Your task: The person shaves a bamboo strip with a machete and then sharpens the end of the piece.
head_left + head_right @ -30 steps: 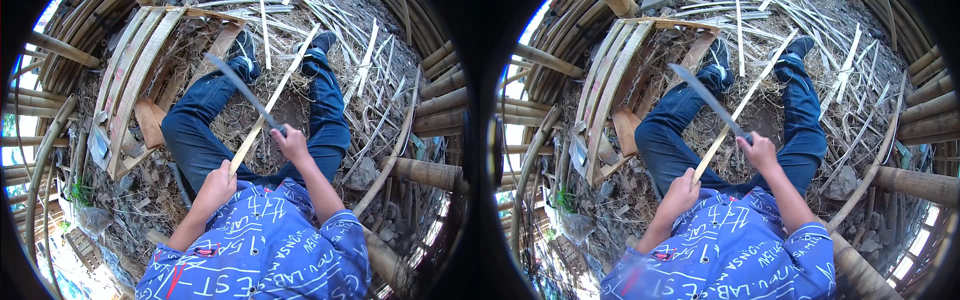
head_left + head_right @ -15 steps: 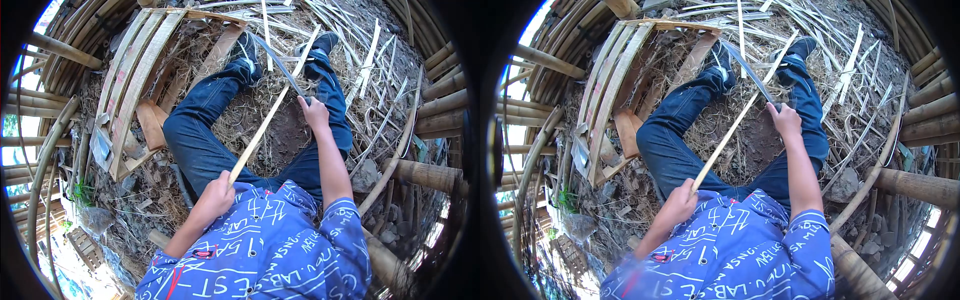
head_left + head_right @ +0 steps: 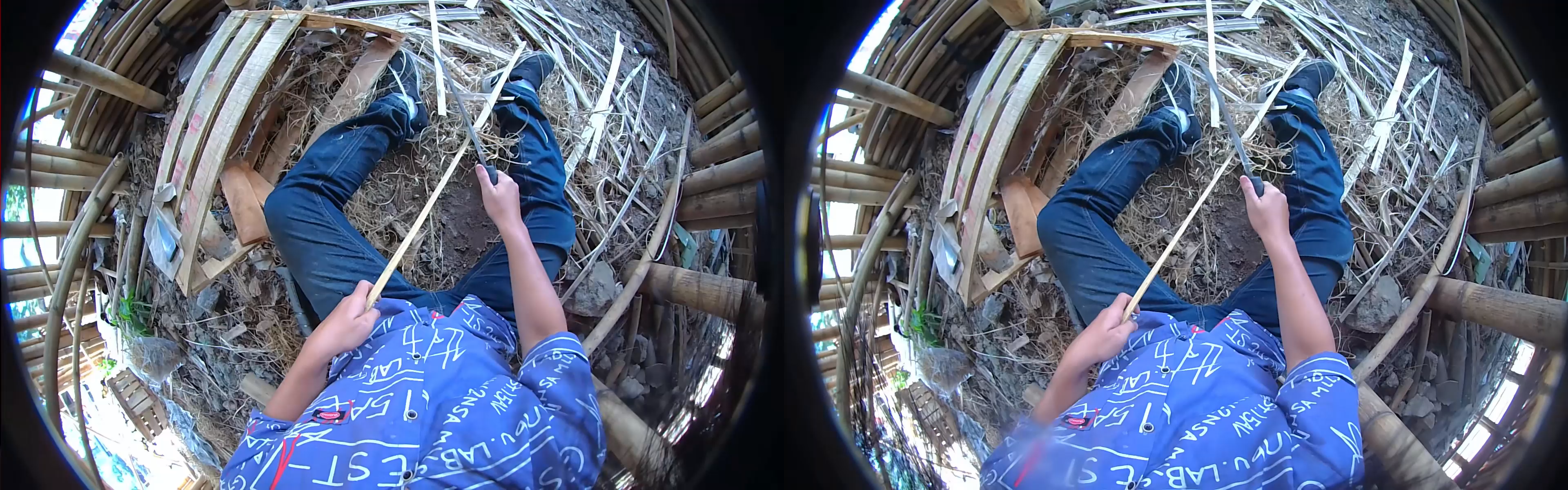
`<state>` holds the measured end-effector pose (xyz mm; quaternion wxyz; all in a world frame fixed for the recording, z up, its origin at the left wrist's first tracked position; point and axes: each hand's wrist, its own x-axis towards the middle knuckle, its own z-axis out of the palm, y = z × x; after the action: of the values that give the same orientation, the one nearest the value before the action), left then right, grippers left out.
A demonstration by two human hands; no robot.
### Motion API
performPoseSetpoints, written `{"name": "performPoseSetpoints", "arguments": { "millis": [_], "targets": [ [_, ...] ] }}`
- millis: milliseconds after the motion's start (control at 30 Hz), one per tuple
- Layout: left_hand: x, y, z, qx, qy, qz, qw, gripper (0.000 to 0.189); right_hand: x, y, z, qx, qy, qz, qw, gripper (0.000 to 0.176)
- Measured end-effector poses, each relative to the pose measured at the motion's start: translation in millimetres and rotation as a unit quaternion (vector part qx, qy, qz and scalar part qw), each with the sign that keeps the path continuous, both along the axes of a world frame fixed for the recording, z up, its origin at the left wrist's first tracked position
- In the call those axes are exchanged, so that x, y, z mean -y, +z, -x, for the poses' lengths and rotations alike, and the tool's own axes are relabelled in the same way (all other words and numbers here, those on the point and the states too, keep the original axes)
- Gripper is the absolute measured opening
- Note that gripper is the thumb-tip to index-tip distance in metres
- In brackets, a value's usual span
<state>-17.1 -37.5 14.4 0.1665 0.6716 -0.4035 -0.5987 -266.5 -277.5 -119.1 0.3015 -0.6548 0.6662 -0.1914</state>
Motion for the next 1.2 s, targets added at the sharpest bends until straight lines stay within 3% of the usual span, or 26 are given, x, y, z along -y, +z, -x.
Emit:
{"name": "performPoseSetpoints", "arguments": {
  "millis": [67,100,133,167,233,267,300,400,567,633,767,833,900,1100,1200],
  "targets": [
    [-5,-6,1,-0.014,0.014,0.015,1.000,0.015,-5,-2,-5,0.190,-0.048,-0.135,0.971,0.064],
    [-6,-10,0,-0.026,0.028,0.034,0.999,0.015,-12,8,-11,0.189,-0.046,-0.137,0.971,0.064],
    [-6,-15,-4,-0.029,0.012,0.049,0.998,0.019,-21,20,-17,0.323,-0.091,-0.277,0.900,0.063],
    [0,-11,-8,-0.029,0.013,0.050,0.998,0.019,-30,32,-23,0.442,-0.132,-0.403,0.790,0.063],
    [12,1,-18,-0.221,0.101,-0.113,0.963,0.024,-51,44,-34,0.448,-0.103,-0.432,0.776,0.061],
    [13,-4,-27,-0.306,0.137,-0.159,0.929,0.024,-60,42,-35,0.428,-0.090,-0.414,0.798,0.061],
    [15,-6,-33,-0.306,0.137,-0.157,0.929,0.024,-68,38,-34,0.438,-0.076,-0.432,0.784,0.061],
    [16,-10,-41,-0.498,0.197,-0.225,0.814,0.034,-93,35,-34,0.419,-0.044,-0.418,0.805,0.058],
    [7,-21,-32,-0.564,0.224,-0.220,0.764,0.045,-117,45,-29,0.474,-0.049,-0.422,0.771,0.056],
    [8,-31,-28,-0.355,0.142,-0.155,0.911,0.043,-120,53,-28,0.479,-0.064,-0.413,0.772,0.058],
    [1,-49,-23,-0.180,0.115,-0.120,0.969,0.038,-123,57,-19,0.487,-0.052,-0.397,0.776,0.057],
    [2,-47,-23,-0.148,0.120,-0.135,0.972,0.036,-124,58,-15,0.470,-0.046,-0.380,0.795,0.055],
    [4,-36,-18,0.114,0.006,0.015,0.993,0.042,-125,60,-13,0.467,-0.043,-0.378,0.798,0.055],
    [3,2,-12,0.256,-0.106,0.031,0.960,0.050,-128,61,-16,0.455,-0.038,-0.369,0.810,0.053],
    [4,0,-10,0.269,-0.044,0.030,0.962,0.045,-130,60,-14,0.454,-0.040,-0.363,0.813,0.051]
  ]
}}
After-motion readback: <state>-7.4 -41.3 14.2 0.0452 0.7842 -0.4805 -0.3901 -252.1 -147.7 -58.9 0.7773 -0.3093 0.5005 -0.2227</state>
